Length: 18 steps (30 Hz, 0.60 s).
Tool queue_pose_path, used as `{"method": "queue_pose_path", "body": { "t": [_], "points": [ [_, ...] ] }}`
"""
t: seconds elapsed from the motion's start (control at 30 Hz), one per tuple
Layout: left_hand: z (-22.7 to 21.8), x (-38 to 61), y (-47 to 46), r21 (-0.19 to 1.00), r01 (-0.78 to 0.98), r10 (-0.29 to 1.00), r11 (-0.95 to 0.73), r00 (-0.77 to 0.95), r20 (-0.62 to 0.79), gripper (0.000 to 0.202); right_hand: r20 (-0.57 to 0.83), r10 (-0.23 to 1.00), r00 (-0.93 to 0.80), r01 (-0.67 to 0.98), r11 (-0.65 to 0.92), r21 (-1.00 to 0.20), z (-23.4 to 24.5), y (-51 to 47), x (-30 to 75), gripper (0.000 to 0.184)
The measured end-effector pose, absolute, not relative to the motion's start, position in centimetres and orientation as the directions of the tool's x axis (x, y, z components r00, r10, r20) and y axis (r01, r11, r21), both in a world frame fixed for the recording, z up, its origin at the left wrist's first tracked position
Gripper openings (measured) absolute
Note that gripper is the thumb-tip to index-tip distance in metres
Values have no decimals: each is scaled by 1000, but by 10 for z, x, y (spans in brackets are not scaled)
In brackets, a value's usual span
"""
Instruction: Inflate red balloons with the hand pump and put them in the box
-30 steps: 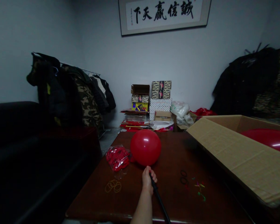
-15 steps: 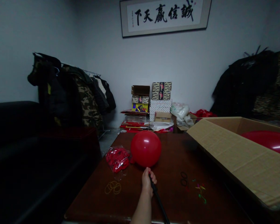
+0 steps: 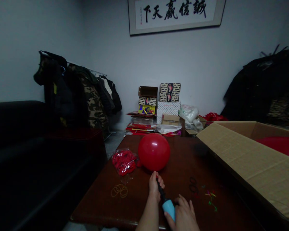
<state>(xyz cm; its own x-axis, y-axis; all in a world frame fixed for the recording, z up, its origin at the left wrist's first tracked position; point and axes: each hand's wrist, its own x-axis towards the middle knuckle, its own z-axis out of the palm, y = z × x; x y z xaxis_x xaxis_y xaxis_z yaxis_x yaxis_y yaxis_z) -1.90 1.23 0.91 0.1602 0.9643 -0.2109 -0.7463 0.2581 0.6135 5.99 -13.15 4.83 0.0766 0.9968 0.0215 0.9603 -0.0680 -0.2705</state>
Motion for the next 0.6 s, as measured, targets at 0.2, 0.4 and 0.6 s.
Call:
{"method": "queue_pose_path", "body": {
  "t": [0.2, 0.4, 0.6],
  "points": [
    [12, -18, 13, 636, -728, 966, 256, 161, -204, 45, 38, 992, 117, 963, -104, -250, 47, -115, 51, 50],
    [13, -16, 9, 639, -737, 974, 220, 124, -192, 46, 66, 990, 124, 979, -111, -173, 41, -125, 51, 53],
    [13, -17, 9, 635, -739, 973, 225, 132, -192, 44, 64, 990, 128, 986, -120, -115, 26, -140, 55, 50]
  ]
}}
